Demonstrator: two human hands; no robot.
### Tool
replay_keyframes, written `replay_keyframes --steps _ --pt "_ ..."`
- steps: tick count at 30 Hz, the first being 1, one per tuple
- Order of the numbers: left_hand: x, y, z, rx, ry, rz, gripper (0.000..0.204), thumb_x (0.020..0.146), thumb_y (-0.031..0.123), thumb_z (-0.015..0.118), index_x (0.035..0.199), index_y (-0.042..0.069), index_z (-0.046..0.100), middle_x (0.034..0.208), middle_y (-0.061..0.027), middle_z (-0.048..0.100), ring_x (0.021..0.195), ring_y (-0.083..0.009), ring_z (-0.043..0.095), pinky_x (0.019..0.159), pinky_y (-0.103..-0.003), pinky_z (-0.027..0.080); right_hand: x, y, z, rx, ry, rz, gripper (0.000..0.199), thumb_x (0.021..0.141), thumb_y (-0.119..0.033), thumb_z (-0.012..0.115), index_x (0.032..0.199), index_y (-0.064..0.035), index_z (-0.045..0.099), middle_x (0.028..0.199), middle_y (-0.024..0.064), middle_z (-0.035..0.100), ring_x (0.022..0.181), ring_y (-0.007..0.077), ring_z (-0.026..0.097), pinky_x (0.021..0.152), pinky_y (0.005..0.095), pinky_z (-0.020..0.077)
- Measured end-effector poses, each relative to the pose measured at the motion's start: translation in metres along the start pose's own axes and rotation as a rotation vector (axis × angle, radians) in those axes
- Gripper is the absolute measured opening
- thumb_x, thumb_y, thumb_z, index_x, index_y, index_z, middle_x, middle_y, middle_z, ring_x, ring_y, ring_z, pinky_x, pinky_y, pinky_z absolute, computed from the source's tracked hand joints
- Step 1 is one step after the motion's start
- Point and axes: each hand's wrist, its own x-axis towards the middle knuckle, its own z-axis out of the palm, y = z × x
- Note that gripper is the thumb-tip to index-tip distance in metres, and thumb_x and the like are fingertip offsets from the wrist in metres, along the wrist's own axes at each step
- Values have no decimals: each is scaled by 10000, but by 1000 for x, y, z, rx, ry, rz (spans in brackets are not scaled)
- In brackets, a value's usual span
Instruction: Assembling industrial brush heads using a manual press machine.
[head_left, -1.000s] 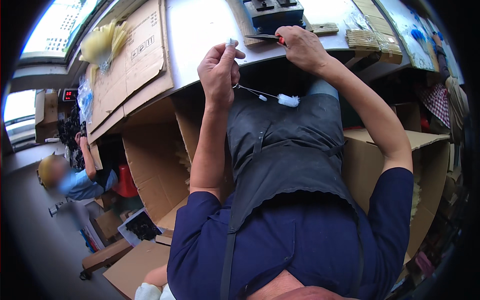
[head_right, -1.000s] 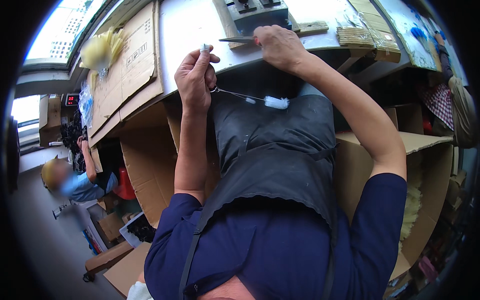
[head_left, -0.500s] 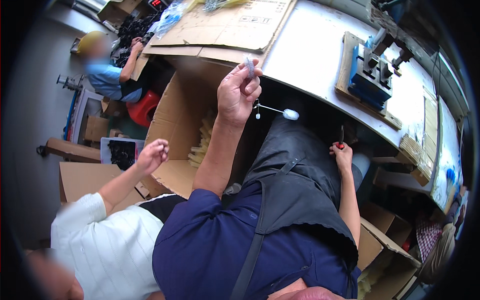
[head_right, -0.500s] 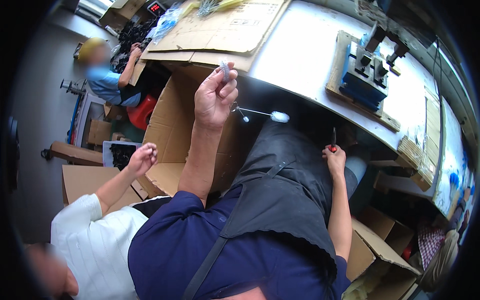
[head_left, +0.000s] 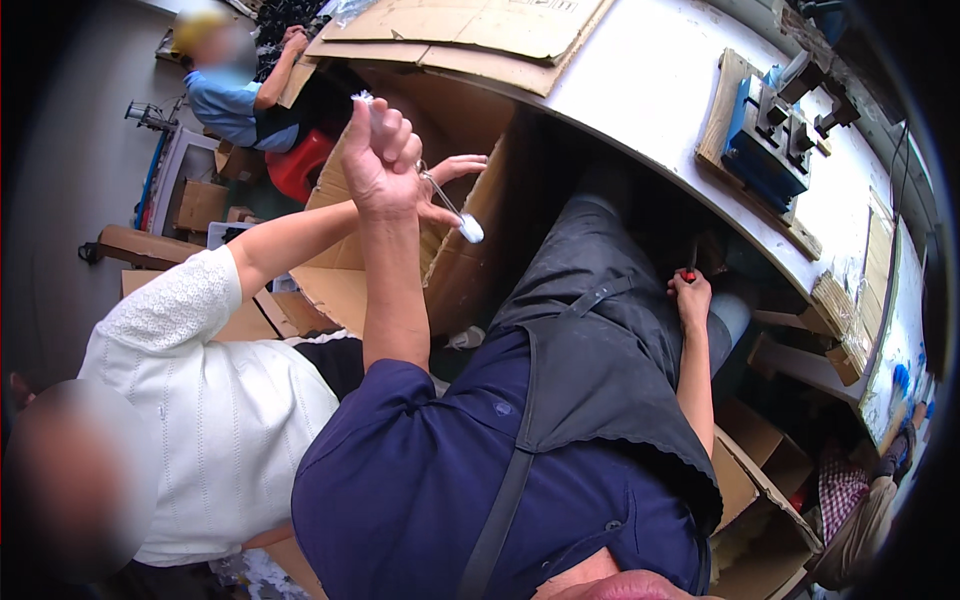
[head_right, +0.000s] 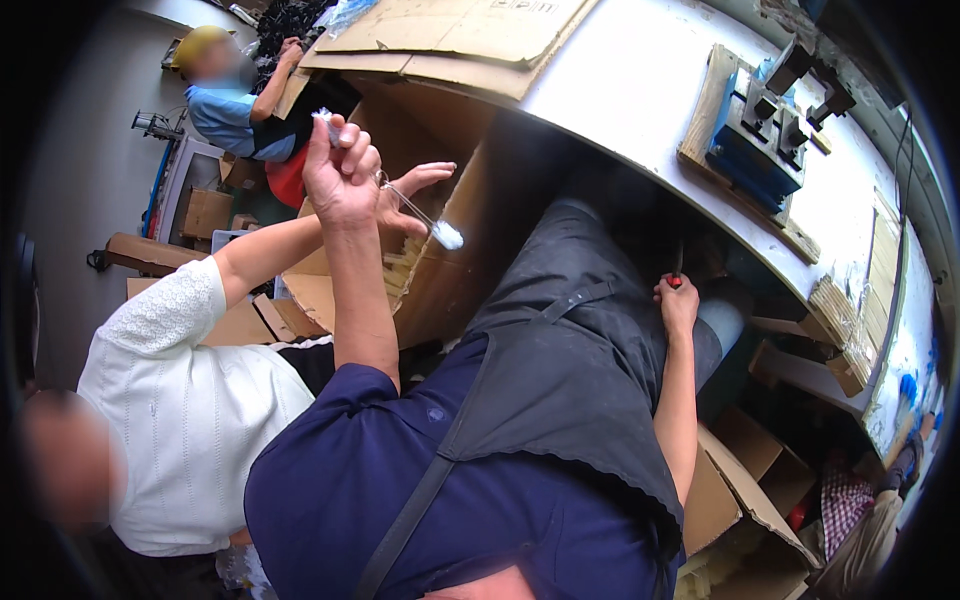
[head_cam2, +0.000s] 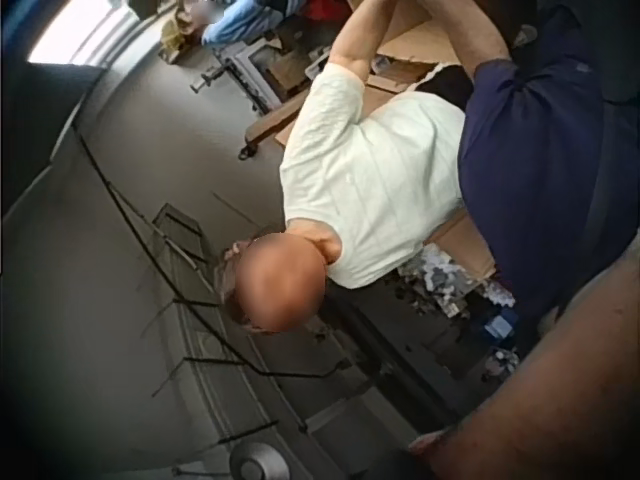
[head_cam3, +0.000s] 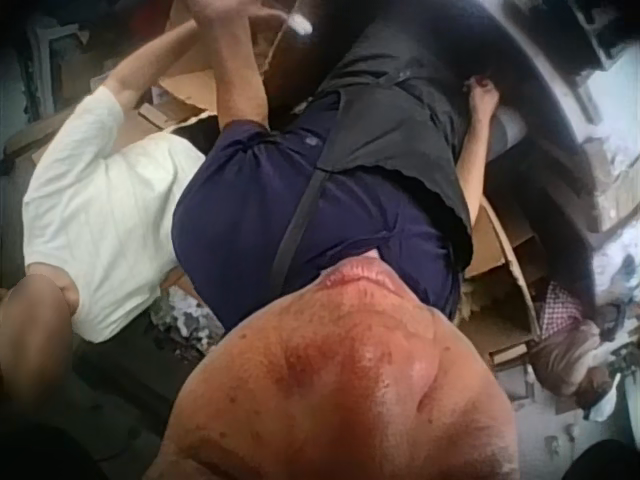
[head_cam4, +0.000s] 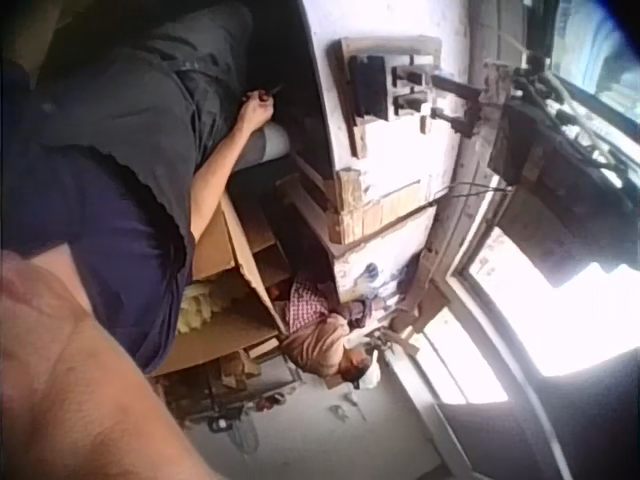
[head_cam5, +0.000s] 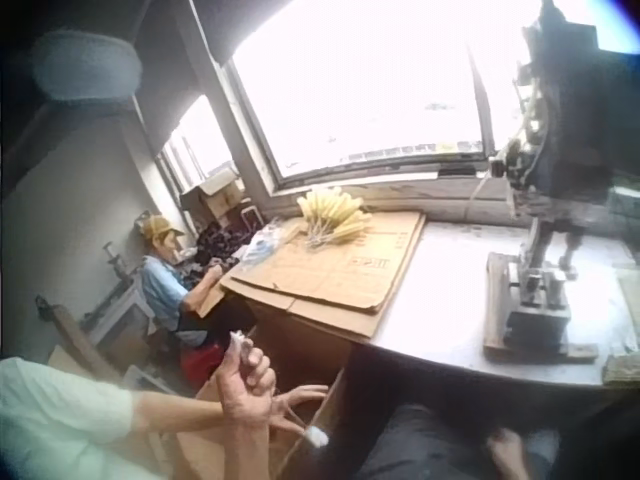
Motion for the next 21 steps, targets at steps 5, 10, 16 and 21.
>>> replay_keyframes --steps 5,10,16,21 --pt "-3 11 -4 6 53 121 239 963 269 645 887 43 643 639 -4 502 444 -77 284 384 -235 197 -1 3 -2 -40 0 -45 184 897 -125 614 1013 5 671 772 78 691 647 141 660 647 277 531" --pt "-12 29 -17 69 78 193 237 960 260 651 878 38 631 648 0 498 453 -77 293 400 -228 214 -5 5 3 -69 -16 -39 198 903 -134 615 1034 1 676 780 76 694 650 143 662 656 278 531" --pt "-19 46 15 671 385 743 262 982 193 620 1112 -34 611 949 -106 652 710 -134 597 582 -256 512 -9 -5 6 -162 -15 -54 209 904 -145 644 1034 17 666 777 77 691 638 138 653 621 271 528" --pt "-47 30 62 921 520 1091 470 940 133 654 1351 89 431 1308 -197 453 911 -255 638 353 -364 538 3 11 2 -268 -1 -64 291 875 -267 661 1036 -26 687 839 123 728 752 248 716 712 367 546"
